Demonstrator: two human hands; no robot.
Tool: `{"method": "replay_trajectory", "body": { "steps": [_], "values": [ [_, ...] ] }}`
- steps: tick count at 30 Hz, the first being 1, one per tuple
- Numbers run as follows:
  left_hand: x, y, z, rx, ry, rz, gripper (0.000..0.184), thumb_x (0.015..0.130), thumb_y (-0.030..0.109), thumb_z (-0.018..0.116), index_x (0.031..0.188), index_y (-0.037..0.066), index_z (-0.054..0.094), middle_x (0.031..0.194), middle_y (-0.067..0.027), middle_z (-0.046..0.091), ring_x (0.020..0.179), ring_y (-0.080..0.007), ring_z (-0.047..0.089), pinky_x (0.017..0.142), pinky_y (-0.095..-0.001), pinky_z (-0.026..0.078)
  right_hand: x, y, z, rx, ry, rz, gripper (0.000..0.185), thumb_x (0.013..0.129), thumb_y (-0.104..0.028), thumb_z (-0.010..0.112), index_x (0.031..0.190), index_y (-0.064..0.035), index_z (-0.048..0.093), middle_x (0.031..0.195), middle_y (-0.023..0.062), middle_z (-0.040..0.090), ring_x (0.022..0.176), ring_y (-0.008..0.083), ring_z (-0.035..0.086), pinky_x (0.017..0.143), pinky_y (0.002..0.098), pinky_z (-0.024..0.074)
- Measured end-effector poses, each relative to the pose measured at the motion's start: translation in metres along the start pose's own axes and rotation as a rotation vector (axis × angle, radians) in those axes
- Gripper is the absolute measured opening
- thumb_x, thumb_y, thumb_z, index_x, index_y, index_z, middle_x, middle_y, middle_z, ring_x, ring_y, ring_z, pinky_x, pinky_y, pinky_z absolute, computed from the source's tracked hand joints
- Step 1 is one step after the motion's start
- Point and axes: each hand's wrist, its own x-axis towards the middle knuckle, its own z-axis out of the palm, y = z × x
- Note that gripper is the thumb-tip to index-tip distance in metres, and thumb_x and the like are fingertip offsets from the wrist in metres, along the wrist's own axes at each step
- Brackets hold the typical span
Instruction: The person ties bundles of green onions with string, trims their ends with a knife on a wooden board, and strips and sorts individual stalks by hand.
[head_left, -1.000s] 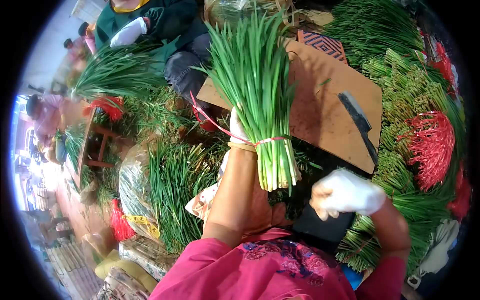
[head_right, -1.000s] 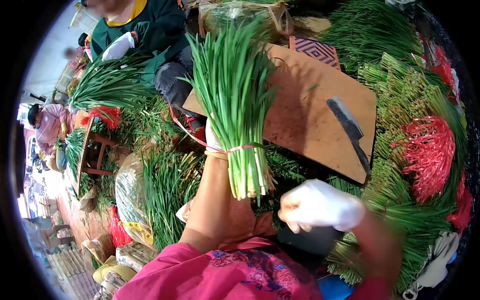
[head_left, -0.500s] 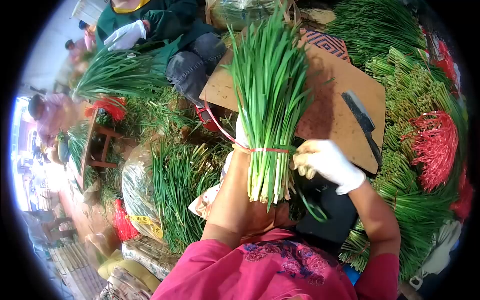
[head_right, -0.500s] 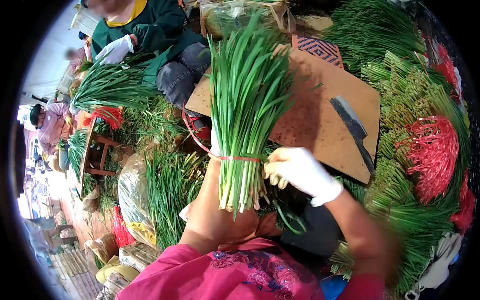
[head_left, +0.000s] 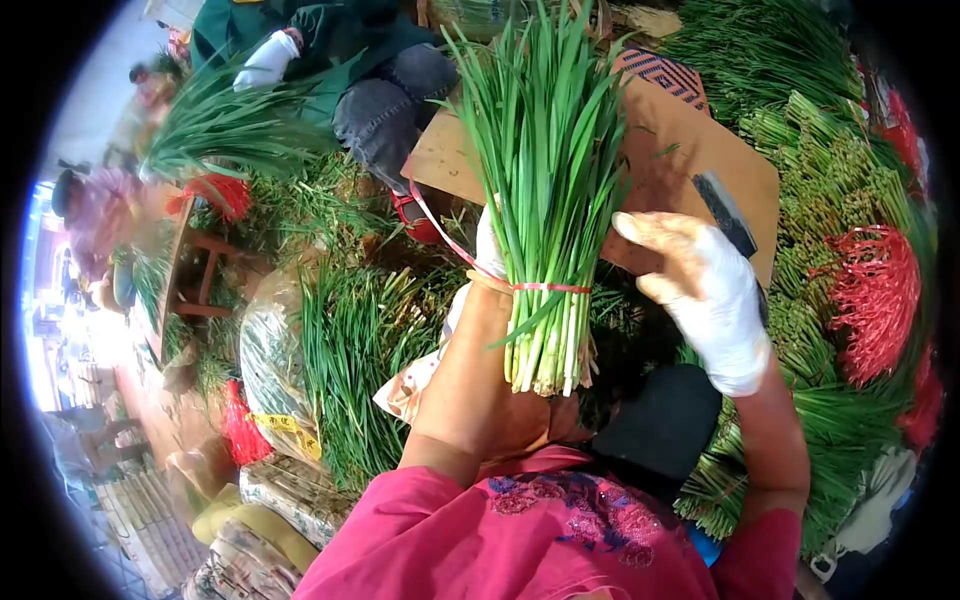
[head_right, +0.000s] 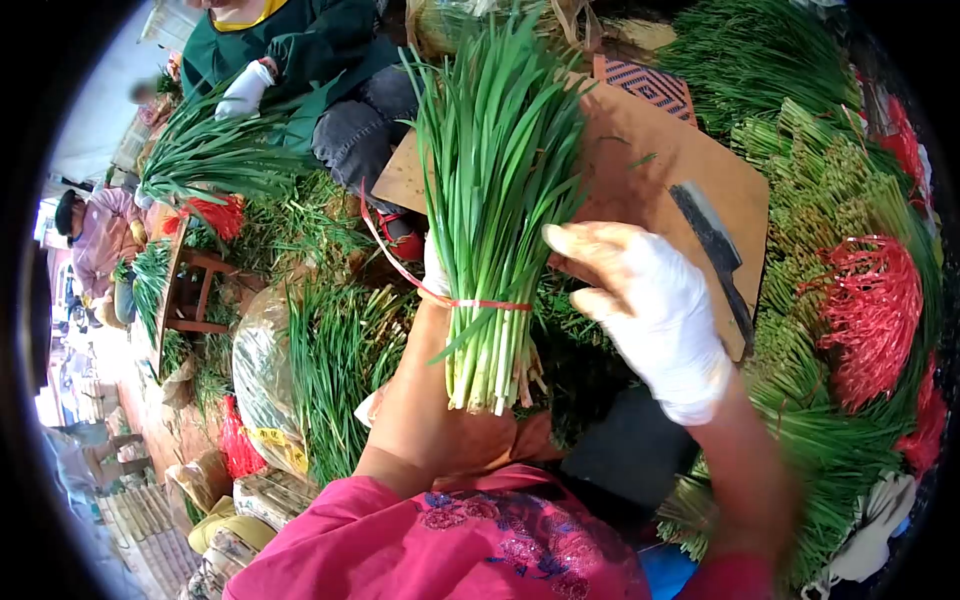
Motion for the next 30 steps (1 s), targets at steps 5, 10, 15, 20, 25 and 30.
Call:
{"method": "replay_trajectory", "body": {
  "steps": [5, 10, 15, 20, 25, 30],
  "values": [
    [-0.004, -0.008, -0.003, 0.010, -0.017, 0.027, 0.049, 0.081, 0.037, 0.060, 0.115, 0.003, 0.057, 0.108, -0.0152, 0.063, 0.094, -0.0296, 0.062, 0.083, -0.0433, 0.052, 0.003, 0.012, 0.037, -0.172, -0.325, -0.237, 0.015, 0.075, -0.019, 0.063, 0.086, -0.0085, 0.062, 0.080, 0.0074, 0.056, 0.074, 0.0251, 0.055, 0.064, 0.0378, 0.0442],
    [0.002, -0.006, -0.020, 0.048, -0.064, -0.067, 0.042, 0.081, 0.033, 0.061, 0.111, 0.004, 0.060, 0.105, -0.0134, 0.064, 0.093, -0.0278, 0.063, 0.083, -0.0423, 0.052, 0.022, 0.021, 0.015, -0.405, -0.112, -0.394, 0.008, 0.075, -0.017, 0.060, 0.076, -0.0092, 0.058, 0.072, 0.0074, 0.052, 0.068, 0.0251, 0.054, 0.057, 0.0384, 0.0411],
    [-0.001, -0.006, -0.013, -0.002, 0.026, -0.089, 0.041, 0.080, 0.031, 0.061, 0.110, 0.002, 0.060, 0.103, -0.0140, 0.064, 0.090, -0.0278, 0.063, 0.079, -0.0408, 0.054, 0.027, 0.066, -0.041, -0.436, -0.244, 0.077, 0.015, 0.077, -0.022, 0.062, 0.074, -0.0075, 0.059, 0.068, 0.0088, 0.056, 0.063, 0.0290, 0.055, 0.058, 0.0381, 0.0450],
    [-0.002, -0.017, 0.011, -0.007, 0.034, -0.156, 0.049, 0.081, 0.034, 0.051, 0.115, -0.001, 0.056, 0.107, -0.0184, 0.062, 0.094, -0.0321, 0.062, 0.086, -0.0446, 0.050, 0.014, -0.024, 0.000, -0.281, -0.382, -0.228, 0.042, 0.073, -0.025, 0.066, 0.113, -0.0124, 0.058, 0.077, 0.0053, 0.049, 0.071, 0.0220, 0.054, 0.060, 0.0353, 0.0457],
    [-0.004, -0.019, 0.002, -0.055, 0.131, -0.174, 0.044, 0.081, 0.030, 0.055, 0.113, 0.000, 0.058, 0.108, -0.0180, 0.063, 0.094, -0.0307, 0.063, 0.086, -0.0445, 0.051, -0.003, -0.019, 0.038, -0.021, -0.436, -0.343, 0.014, 0.074, -0.013, 0.067, 0.082, -0.0046, 0.059, 0.076, 0.0073, 0.058, 0.065, 0.0213, 0.060, 0.059, 0.0325, 0.0497],
    [0.001, -0.021, -0.006, -0.033, 0.165, -0.154, 0.046, 0.081, 0.032, 0.054, 0.114, 0.001, 0.057, 0.106, -0.0177, 0.063, 0.093, -0.0327, 0.062, 0.085, -0.0457, 0.050, 0.001, -0.032, -0.022, 1.249, -0.049, 0.419, 0.010, 0.077, -0.002, 0.065, 0.075, 0.0064, 0.061, 0.073, 0.0183, 0.065, 0.054, 0.0155, 0.061, 0.044, 0.0208, 0.0476]
  ]
}}
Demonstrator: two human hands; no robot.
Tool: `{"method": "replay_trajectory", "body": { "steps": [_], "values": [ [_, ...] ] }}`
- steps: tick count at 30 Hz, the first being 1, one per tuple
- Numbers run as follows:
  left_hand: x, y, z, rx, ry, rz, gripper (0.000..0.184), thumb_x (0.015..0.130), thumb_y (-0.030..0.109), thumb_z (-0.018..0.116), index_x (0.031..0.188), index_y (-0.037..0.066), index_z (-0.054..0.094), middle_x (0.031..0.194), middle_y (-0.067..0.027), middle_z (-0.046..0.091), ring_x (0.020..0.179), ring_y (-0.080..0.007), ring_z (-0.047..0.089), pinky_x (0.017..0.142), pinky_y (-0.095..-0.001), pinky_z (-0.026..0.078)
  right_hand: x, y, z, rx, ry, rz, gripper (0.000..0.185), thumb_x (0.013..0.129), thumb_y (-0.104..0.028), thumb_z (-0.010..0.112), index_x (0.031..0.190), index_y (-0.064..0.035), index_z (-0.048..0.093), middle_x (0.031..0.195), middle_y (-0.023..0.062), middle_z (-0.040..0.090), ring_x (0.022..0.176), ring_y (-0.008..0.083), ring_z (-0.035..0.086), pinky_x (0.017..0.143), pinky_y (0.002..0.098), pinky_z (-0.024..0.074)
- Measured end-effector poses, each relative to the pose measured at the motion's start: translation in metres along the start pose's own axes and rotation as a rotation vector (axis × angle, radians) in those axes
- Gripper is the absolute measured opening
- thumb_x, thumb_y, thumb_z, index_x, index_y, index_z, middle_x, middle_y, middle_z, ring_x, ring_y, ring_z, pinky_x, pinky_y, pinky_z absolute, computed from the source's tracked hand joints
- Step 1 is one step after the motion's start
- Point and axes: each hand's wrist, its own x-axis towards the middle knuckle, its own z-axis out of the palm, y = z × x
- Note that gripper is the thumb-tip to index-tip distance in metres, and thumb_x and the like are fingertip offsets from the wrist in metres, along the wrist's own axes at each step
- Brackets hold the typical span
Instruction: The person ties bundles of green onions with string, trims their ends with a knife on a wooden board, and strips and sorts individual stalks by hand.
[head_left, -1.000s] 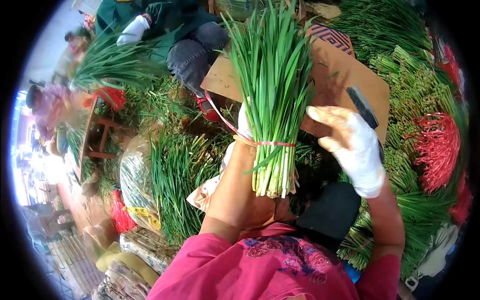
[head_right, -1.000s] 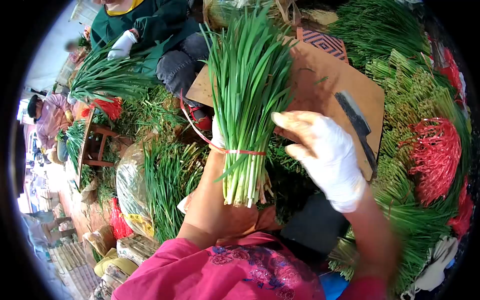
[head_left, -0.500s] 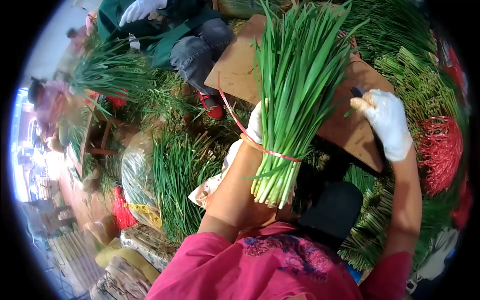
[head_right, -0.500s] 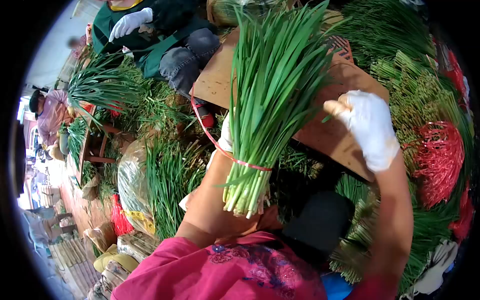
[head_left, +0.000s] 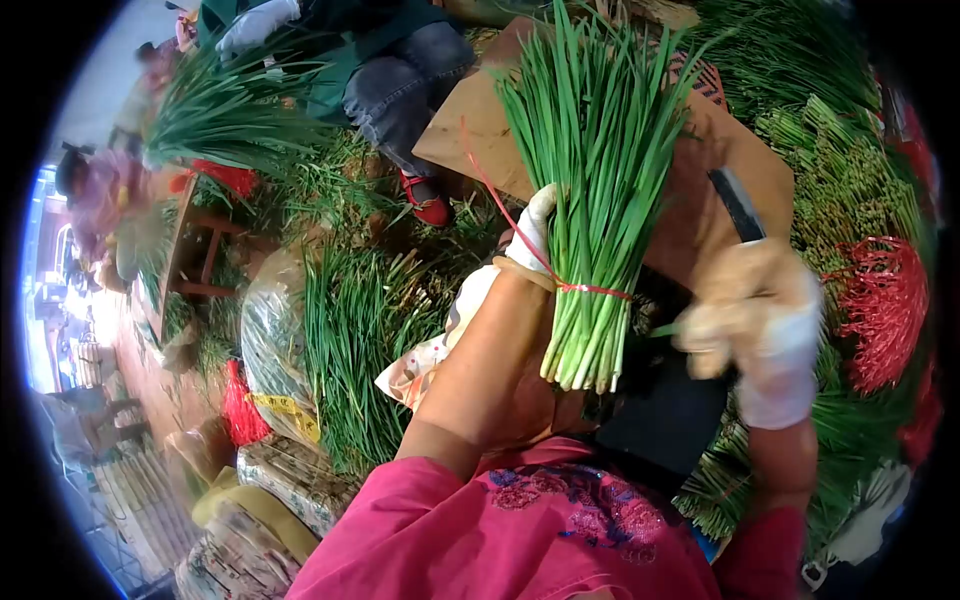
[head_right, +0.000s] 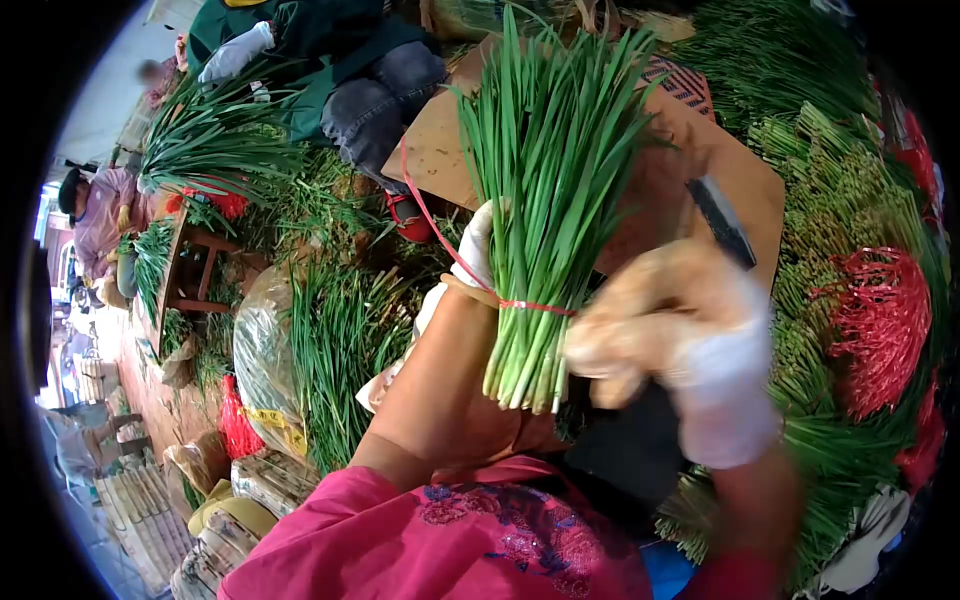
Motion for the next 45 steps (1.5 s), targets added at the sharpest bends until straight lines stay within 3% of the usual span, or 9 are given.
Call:
{"method": "replay_trajectory", "body": {
  "steps": [4, 6, 10, 18, 23, 30, 34, 38, 45],
  "values": [
    [0.006, -0.001, -0.009, 0.061, -0.037, 0.034, 0.048, 0.080, 0.034, 0.053, 0.114, 0.000, 0.056, 0.107, -0.0179, 0.062, 0.093, -0.0329, 0.061, 0.086, -0.0468, 0.049, -0.002, -0.026, -0.017, -0.448, 0.252, 0.374, 0.012, 0.076, -0.007, 0.067, 0.074, 0.0049, 0.064, 0.073, 0.0116, 0.066, 0.056, 0.0105, 0.060, 0.042, 0.0180, 0.0417],
    [0.008, -0.006, -0.008, 0.086, -0.014, 0.057, 0.049, 0.079, 0.034, 0.054, 0.114, 0.000, 0.056, 0.108, -0.0179, 0.062, 0.093, -0.0329, 0.061, 0.086, -0.0465, 0.050, 0.006, 0.013, -0.030, -1.002, 0.126, -0.146, 0.012, 0.076, -0.011, 0.069, 0.082, -0.0014, 0.066, 0.074, 0.0056, 0.064, 0.063, 0.0133, 0.062, 0.056, 0.0269, 0.0470],
    [0.009, -0.014, -0.012, 0.254, 0.007, 0.211, 0.048, 0.077, 0.033, 0.059, 0.112, 0.001, 0.057, 0.106, -0.0174, 0.062, 0.092, -0.0312, 0.062, 0.085, -0.0432, 0.051, 0.027, 0.032, -0.018, -1.420, -0.002, -0.371, 0.015, 0.075, -0.014, 0.069, 0.086, -0.0058, 0.063, 0.077, 0.0052, 0.062, 0.065, 0.0184, 0.061, 0.060, 0.0276, 0.0488],
    [0.011, -0.020, -0.007, 0.434, 0.154, 0.349, 0.040, 0.080, 0.024, 0.057, 0.109, -0.003, 0.056, 0.099, -0.0169, 0.063, 0.086, -0.0280, 0.063, 0.079, -0.0395, 0.054, 0.054, 0.080, -0.025, -1.097, 0.134, 0.168, 0.025, 0.072, -0.022, 0.068, 0.087, -0.0031, 0.060, 0.065, 0.0122, 0.062, 0.059, 0.0250, 0.063, 0.054, 0.0346, 0.0477],
    [0.023, -0.010, -0.019, 0.428, 0.175, 0.364, 0.038, 0.078, 0.019, 0.054, 0.111, -0.001, 0.056, 0.096, -0.0160, 0.064, 0.080, -0.0281, 0.064, 0.072, -0.0399, 0.054, 0.061, 0.087, -0.028, -0.459, 0.423, 0.246, 0.013, 0.076, -0.005, 0.066, 0.083, 0.0009, 0.056, 0.057, 0.0006, 0.054, 0.045, 0.0056, 0.047, 0.041, 0.0226, 0.0349],
    [0.014, -0.012, -0.018, 0.398, 0.179, 0.424, 0.033, 0.074, 0.015, 0.059, 0.101, -0.003, 0.060, 0.089, -0.0136, 0.065, 0.073, -0.0250, 0.064, 0.066, -0.0371, 0.056, 0.067, 0.081, -0.122, 0.333, 0.701, -0.091, 0.016, 0.085, -0.022, 0.063, 0.086, -0.0070, 0.058, 0.067, 0.0007, 0.056, 0.048, 0.0080, 0.045, 0.039, 0.0183, 0.0289],
    [0.009, -0.021, -0.015, 0.530, 0.262, 0.564, 0.030, 0.075, 0.007, 0.062, 0.103, -0.003, 0.059, 0.089, -0.0112, 0.065, 0.074, -0.0212, 0.064, 0.066, -0.0321, 0.054, 0.030, 0.090, -0.117, -0.097, 0.489, 0.351, 0.047, 0.084, -0.040, 0.060, 0.116, -0.0058, 0.054, 0.102, 0.0075, 0.064, 0.092, 0.0159, 0.060, 0.076, 0.0283, 0.0468],
    [-0.005, -0.035, 0.015, 0.727, 0.070, 0.518, 0.042, 0.077, 0.000, 0.064, 0.117, 0.001, 0.051, 0.106, -0.0080, 0.061, 0.091, -0.0166, 0.060, 0.082, -0.0298, 0.049, 0.034, 0.111, -0.081, -0.123, 0.461, 0.087, 0.049, 0.084, -0.031, 0.065, 0.120, -0.0002, 0.051, 0.110, 0.0042, 0.061, 0.103, 0.0143, 0.056, 0.090, 0.0286, 0.0421],
    [0.025, -0.024, 0.031, 0.750, 0.120, 0.694, 0.058, 0.073, -0.006, 0.065, 0.125, 0.002, 0.041, 0.110, -0.0111, 0.059, 0.096, -0.0183, 0.059, 0.085, -0.0307, 0.049, 0.042, 0.098, -0.052, -0.918, 0.465, -0.117, 0.040, 0.067, -0.021, 0.075, 0.100, -0.0037, 0.061, 0.088, 0.0143, 0.067, 0.082, 0.0303, 0.064, 0.071, 0.0354, 0.0508]
  ]
}}
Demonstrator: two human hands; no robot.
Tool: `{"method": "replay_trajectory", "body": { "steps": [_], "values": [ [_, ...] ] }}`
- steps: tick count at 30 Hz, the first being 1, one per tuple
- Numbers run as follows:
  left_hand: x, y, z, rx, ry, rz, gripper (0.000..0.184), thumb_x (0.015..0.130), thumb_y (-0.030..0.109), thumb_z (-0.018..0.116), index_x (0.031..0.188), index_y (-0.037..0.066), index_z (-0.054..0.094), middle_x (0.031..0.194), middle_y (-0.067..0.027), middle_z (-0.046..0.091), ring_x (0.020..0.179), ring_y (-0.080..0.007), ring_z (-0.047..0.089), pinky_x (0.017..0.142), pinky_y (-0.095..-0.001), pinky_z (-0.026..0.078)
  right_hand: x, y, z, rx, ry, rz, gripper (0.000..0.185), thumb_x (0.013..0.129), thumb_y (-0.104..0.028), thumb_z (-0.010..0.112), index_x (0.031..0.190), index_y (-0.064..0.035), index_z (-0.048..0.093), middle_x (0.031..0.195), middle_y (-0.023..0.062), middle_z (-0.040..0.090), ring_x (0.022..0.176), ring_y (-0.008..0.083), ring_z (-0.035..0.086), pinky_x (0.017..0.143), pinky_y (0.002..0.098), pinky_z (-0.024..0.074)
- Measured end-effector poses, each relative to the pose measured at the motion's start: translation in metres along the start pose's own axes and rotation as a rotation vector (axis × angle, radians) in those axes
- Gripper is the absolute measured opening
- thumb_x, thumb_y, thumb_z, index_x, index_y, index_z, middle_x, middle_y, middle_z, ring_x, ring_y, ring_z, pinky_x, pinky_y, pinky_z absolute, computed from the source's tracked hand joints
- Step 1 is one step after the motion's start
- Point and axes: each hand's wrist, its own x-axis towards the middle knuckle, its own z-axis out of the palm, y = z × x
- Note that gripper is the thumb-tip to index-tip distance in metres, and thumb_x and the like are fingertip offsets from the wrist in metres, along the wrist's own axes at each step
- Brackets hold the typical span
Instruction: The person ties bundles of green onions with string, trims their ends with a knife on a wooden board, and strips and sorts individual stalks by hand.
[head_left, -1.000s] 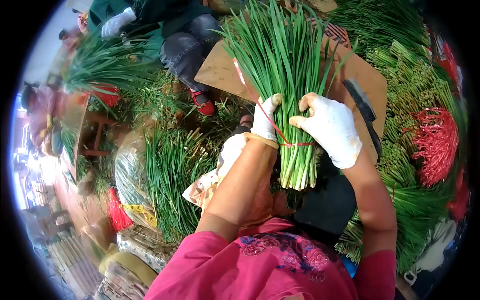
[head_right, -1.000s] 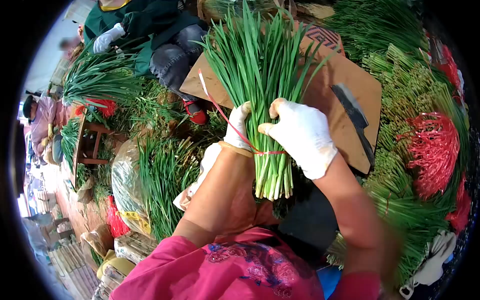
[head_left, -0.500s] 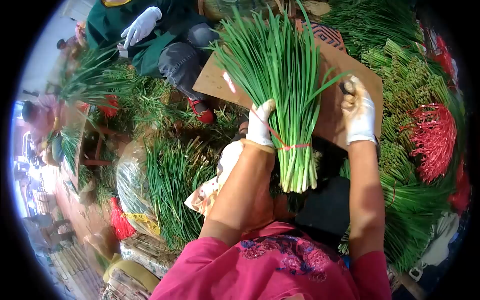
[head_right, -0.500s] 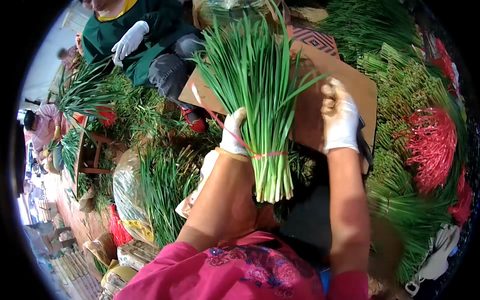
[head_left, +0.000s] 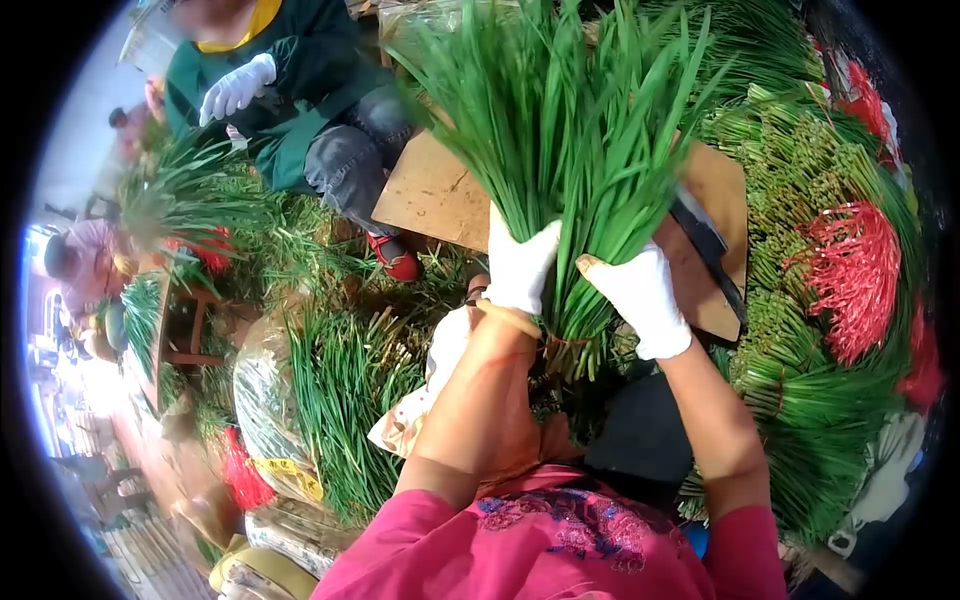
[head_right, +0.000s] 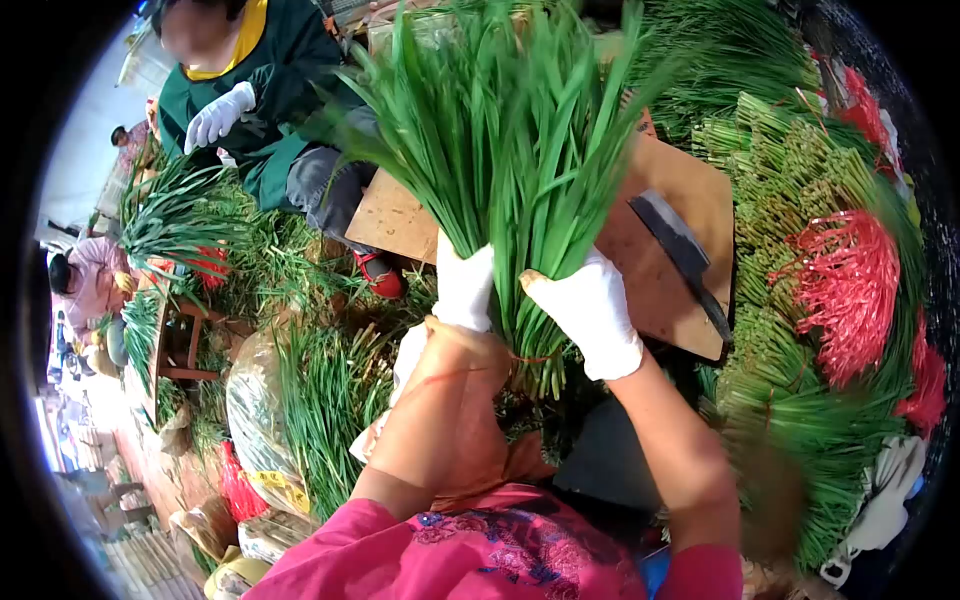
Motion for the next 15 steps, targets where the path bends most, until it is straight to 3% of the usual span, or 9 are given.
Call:
{"method": "replay_trajectory", "body": {
  "steps": [2, 3, 5, 7, 9, 11, 12, 14, 15],
  "values": [
    [0.019, -0.007, -0.015, 0.056, 0.081, 0.047, 0.033, 0.075, 0.000, 0.066, 0.106, 0.000, 0.055, 0.097, -0.0085, 0.063, 0.083, -0.0153, 0.061, 0.077, -0.0302, 0.051, 0.004, 0.020, 0.009, -0.112, 0.063, 0.027, 0.024, 0.071, -0.012, 0.068, 0.091, -0.0014, 0.061, 0.080, 0.0101, 0.067, 0.072, 0.0253, 0.064, 0.066, 0.0336, 0.0502],
    [0.020, -0.005, -0.019, -0.072, 0.100, 0.060, 0.033, 0.077, 0.009, 0.067, 0.107, 0.000, 0.056, 0.099, -0.0083, 0.062, 0.082, -0.0163, 0.061, 0.076, -0.0307, 0.051, 0.004, 0.019, 0.011, 0.509, 0.181, 0.176, 0.011, 0.072, -0.005, 0.064, 0.081, 0.0013, 0.061, 0.075, 0.0061, 0.065, 0.067, 0.0175, 0.061, 0.064, 0.0296, 0.0487],
    [0.022, -0.004, -0.025, -0.254, 0.166, -0.030, 0.038, 0.079, 0.020, 0.067, 0.111, 0.001, 0.055, 0.099, -0.0082, 0.062, 0.082, -0.0187, 0.061, 0.076, -0.0321, 0.052, 0.011, 0.017, 0.003, 0.614, 0.345, 0.249, 0.006, 0.071, 0.001, 0.062, 0.077, 0.0023, 0.061, 0.074, 0.0036, 0.062, 0.066, 0.0126, 0.057, 0.063, 0.0260, 0.0466],
    [0.016, -0.003, -0.026, -0.504, 0.246, -0.280, 0.043, 0.078, 0.030, 0.067, 0.113, 0.006, 0.057, 0.104, -0.0084, 0.063, 0.089, -0.0268, 0.061, 0.084, -0.0424, 0.051, 0.021, 0.015, -0.009, 0.754, 0.360, 0.314, 0.005, 0.070, 0.003, 0.062, 0.075, 0.0019, 0.061, 0.072, 0.0026, 0.061, 0.063, 0.0103, 0.054, 0.064, 0.0246, 0.0453],
    [0.009, 0.013, -0.012, -0.547, 0.321, -0.338, 0.042, 0.078, 0.032, 0.066, 0.111, 0.007, 0.058, 0.104, -0.0089, 0.063, 0.091, -0.0279, 0.061, 0.085, -0.0442, 0.050, 0.031, 0.031, -0.025, 0.583, 0.235, 0.297, 0.009, 0.073, -0.005, 0.062, 0.078, 0.0027, 0.064, 0.072, 0.0027, 0.063, 0.065, 0.0126, 0.057, 0.063, 0.0277, 0.0453],
    [0.015, 0.024, -0.020, -0.567, 0.384, -0.418, 0.037, 0.078, 0.029, 0.061, 0.109, 0.008, 0.059, 0.105, -0.0104, 0.063, 0.092, -0.0301, 0.060, 0.084, -0.0463, 0.050, 0.040, 0.009, -0.049, 0.406, -0.004, 0.070, 0.014, 0.075, -0.010, 0.061, 0.081, 0.0023, 0.065, 0.071, 0.0043, 0.064, 0.065, 0.0128, 0.058, 0.061, 0.0277, 0.0450],
    [0.021, 0.024, -0.032, -0.612, 0.412, -0.431, 0.036, 0.078, 0.027, 0.060, 0.108, 0.007, 0.059, 0.105, -0.0107, 0.063, 0.091, -0.0307, 0.060, 0.084, -0.0469, 0.049, 0.047, -0.005, -0.058, 0.323, -0.127, 0.155, 0.016, 0.076, -0.012, 0.059, 0.080, 0.0018, 0.066, 0.070, 0.0059, 0.064, 0.064, 0.0128, 0.058, 0.061, 0.0278, 0.0454],
    [0.031, 0.033, -0.055, -0.635, 0.476, -0.463, 0.034, 0.077, 0.024, 0.057, 0.106, 0.007, 0.060, 0.104, -0.0116, 0.063, 0.091, -0.0319, 0.060, 0.086, -0.0477, 0.048, 0.068, -0.013, -0.066, 0.180, -0.258, 0.038, 0.017, 0.075, -0.013, 0.059, 0.071, 0.0029, 0.062, 0.065, 0.0069, 0.061, 0.061, 0.0118, 0.057, 0.057, 0.0282, 0.0442],
    [0.042, 0.020, -0.081, -0.596, 0.502, -0.362, 0.032, 0.076, 0.025, 0.057, 0.103, 0.008, 0.060, 0.104, -0.0121, 0.063, 0.093, -0.0322, 0.059, 0.086, -0.0482, 0.047, 0.083, -0.010, -0.073, 0.099, -0.345, -0.064, 0.017, 0.073, -0.013, 0.060, 0.069, 0.0032, 0.060, 0.062, 0.0071, 0.060, 0.060, 0.0110, 0.056, 0.056, 0.0284, 0.0435]
  ]
}}
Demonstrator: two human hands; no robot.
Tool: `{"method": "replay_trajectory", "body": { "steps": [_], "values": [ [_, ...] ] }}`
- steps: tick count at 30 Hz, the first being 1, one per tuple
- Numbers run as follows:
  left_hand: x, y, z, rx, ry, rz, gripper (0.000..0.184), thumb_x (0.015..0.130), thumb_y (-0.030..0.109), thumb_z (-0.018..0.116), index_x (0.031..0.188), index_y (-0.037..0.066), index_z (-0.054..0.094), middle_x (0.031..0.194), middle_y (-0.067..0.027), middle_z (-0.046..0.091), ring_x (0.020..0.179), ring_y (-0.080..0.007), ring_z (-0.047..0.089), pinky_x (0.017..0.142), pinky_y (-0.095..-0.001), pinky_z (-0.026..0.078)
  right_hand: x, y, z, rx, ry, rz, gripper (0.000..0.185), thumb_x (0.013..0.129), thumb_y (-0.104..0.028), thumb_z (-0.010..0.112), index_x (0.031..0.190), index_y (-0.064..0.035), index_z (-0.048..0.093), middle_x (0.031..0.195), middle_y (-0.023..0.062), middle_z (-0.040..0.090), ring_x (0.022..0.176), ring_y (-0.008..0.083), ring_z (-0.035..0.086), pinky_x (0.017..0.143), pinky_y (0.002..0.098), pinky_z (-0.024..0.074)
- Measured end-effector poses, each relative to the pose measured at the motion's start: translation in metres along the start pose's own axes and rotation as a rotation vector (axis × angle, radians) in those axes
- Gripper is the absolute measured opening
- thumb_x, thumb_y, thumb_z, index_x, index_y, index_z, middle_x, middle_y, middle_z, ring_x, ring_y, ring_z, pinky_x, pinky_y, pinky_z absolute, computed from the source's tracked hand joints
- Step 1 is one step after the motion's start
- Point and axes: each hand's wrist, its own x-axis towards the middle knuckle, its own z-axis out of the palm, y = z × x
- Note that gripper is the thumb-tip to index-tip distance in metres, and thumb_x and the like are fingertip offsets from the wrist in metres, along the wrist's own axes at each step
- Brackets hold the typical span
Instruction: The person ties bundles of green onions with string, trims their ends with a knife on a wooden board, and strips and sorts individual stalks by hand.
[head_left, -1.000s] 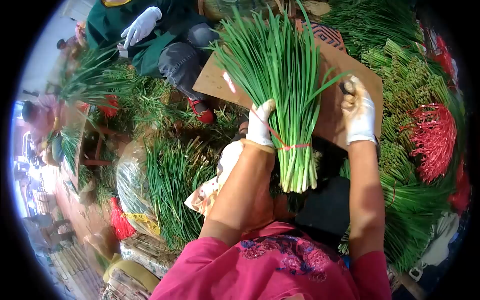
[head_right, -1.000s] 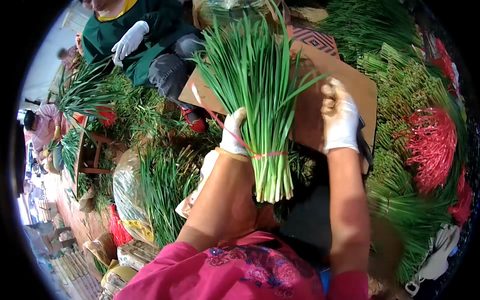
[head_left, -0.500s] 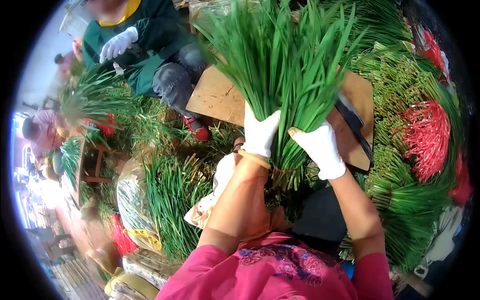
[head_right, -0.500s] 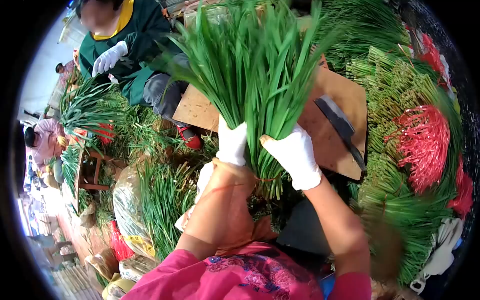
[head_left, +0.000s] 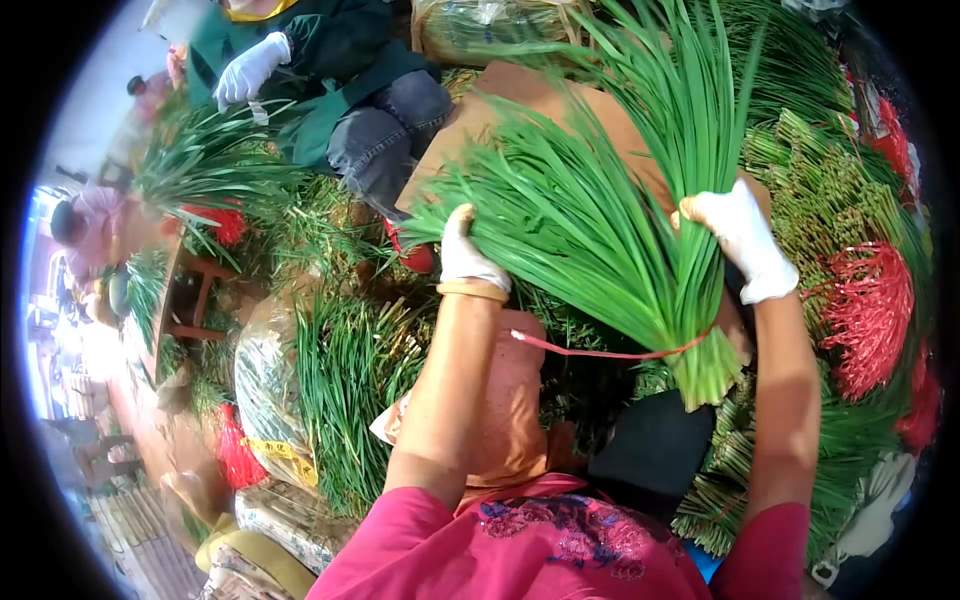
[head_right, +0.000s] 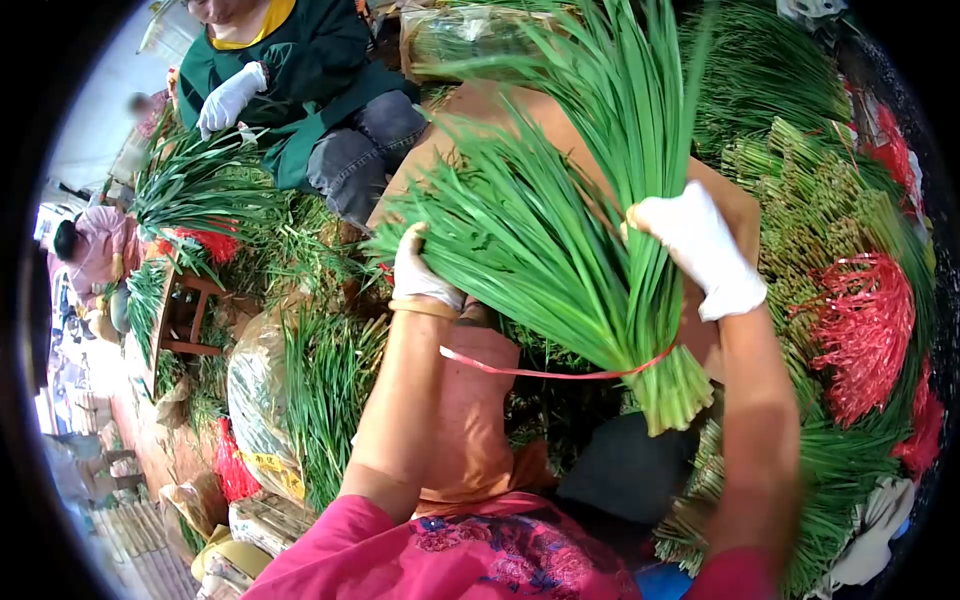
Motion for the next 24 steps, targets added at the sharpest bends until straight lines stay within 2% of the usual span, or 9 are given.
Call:
{"method": "replay_trajectory", "body": {
  "steps": [3, 6, 8, 12, 14, 15, 17, 21, 24],
  "values": [
    [0.008, 0.057, -0.025, -0.004, 0.002, 0.192, 0.028, 0.080, 0.022, 0.052, 0.104, 0.009, 0.060, 0.101, -0.0119, 0.063, 0.094, -0.0311, 0.058, 0.087, -0.0482, 0.046, 0.042, 0.012, -0.010, -0.095, -0.108, 0.093, 0.021, 0.072, -0.019, 0.059, 0.074, 0.0021, 0.058, 0.063, 0.0106, 0.059, 0.056, 0.0183, 0.056, 0.054, 0.0305, 0.0431],
    [0.005, 0.121, -0.046, 0.069, 0.203, 0.567, 0.026, 0.086, 0.020, 0.048, 0.106, 0.009, 0.061, 0.099, -0.0100, 0.062, 0.093, -0.0249, 0.058, 0.084, -0.0429, 0.047, 0.057, -0.024, 0.004, -0.503, 0.024, 0.014, 0.057, 0.071, -0.025, 0.066, 0.122, -0.0038, 0.051, 0.087, 0.0160, 0.065, 0.078, 0.0232, 0.063, 0.071, 0.0308, 0.0480],
    [-0.010, 0.139, -0.052, 0.084, 0.373, 0.782, 0.024, 0.090, 0.018, 0.047, 0.106, 0.008, 0.062, 0.096, -0.0081, 0.063, 0.091, -0.0197, 0.058, 0.081, -0.0374, 0.048, 0.064, -0.034, -0.005, -0.506, 0.232, 0.019, 0.072, 0.073, -0.025, 0.071, 0.136, -0.0065, 0.041, 0.116, 0.0175, 0.060, 0.104, 0.0197, 0.058, 0.087, 0.0294, 0.0449],
    [-0.035, 0.111, -0.030, 1.071, -0.069, 1.178, 0.024, 0.085, 0.015, 0.056, 0.106, 0.005, 0.063, 0.110, -0.0106, 0.063, 0.100, -0.0217, 0.059, 0.091, -0.0362, 0.044, 0.060, 0.027, -0.030, -0.243, 0.262, -0.084, 0.060, 0.084, -0.020, 0.064, 0.137, -0.0071, 0.039, 0.129, 0.0090, 0.052, 0.113, 0.0155, 0.052, 0.096, 0.0258, 0.0389],
    [-0.044, 0.064, -0.003, 1.366, -0.528, 1.000, 0.022, 0.087, 0.016, 0.055, 0.105, 0.006, 0.063, 0.109, -0.0086, 0.063, 0.100, -0.0187, 0.059, 0.089, -0.0319, 0.044, 0.040, 0.048, -0.027, -0.243, 0.280, -0.082, 0.059, 0.081, -0.025, 0.067, 0.133, -0.0106, 0.045, 0.120, 0.0074, 0.060, 0.101, 0.0153, 0.059, 0.088, 0.0279, 0.0449],
    [-0.043, 0.046, 0.016, 1.596, -0.902, 1.131, 0.026, 0.087, 0.022, 0.055, 0.107, 0.007, 0.063, 0.109, -0.0118, 0.063, 0.099, -0.0248, 0.059, 0.088, -0.0357, 0.045, 0.027, 0.056, -0.022, -0.199, 0.264, -0.019, 0.055, 0.082, -0.023, 0.065, 0.133, -0.0099, 0.046, 0.119, 0.0064, 0.060, 0.099, 0.0144, 0.059, 0.088, 0.0270, 0.0448],
    [-0.037, 0.008, 0.040, 1.934, -1.186, 1.011, 0.046, 0.082, 0.035, 0.059, 0.119, 0.008, 0.057, 0.107, -0.0151, 0.061, 0.098, -0.0340, 0.056, 0.087, -0.0420, 0.043, 0.002, 0.073, -0.013, -0.101, 0.266, -0.028, 0.051, 0.081, -0.017, 0.063, 0.130, -0.0092, 0.050, 0.119, 0.0077, 0.060, 0.096, 0.0143, 0.059, 0.086, 0.0270, 0.0455],
    [-0.018, -0.018, 0.039, 2.464, -1.352, 0.963, 0.071, 0.071, 0.042, 0.067, 0.130, 0.011, 0.042, 0.100, -0.0104, 0.061, 0.095, -0.0288, 0.057, 0.089, -0.0451, 0.039, -0.062, 0.051, -0.013, -0.262, 0.229, 0.069, 0.043, 0.080, -0.007, 0.061, 0.122, -0.0061, 0.056, 0.118, 0.0102, 0.058, 0.100, 0.0172, 0.058, 0.086, 0.0269, 0.0441],
    [-0.006, 0.048, 0.039, 3.017, -1.090, 0.604, 0.050, 0.076, 0.035, 0.065, 0.120, 0.016, 0.054, 0.079, -0.0117, 0.063, 0.081, -0.0300, 0.062, 0.083, -0.0401, 0.042, -0.104, 0.070, -0.039, -0.192, 0.293, 0.145, 0.041, 0.079, -0.003, 0.059, 0.120, -0.0044, 0.057, 0.116, 0.0099, 0.059, 0.101, 0.0165, 0.058, 0.084, 0.0255, 0.0448]
  ]
}}
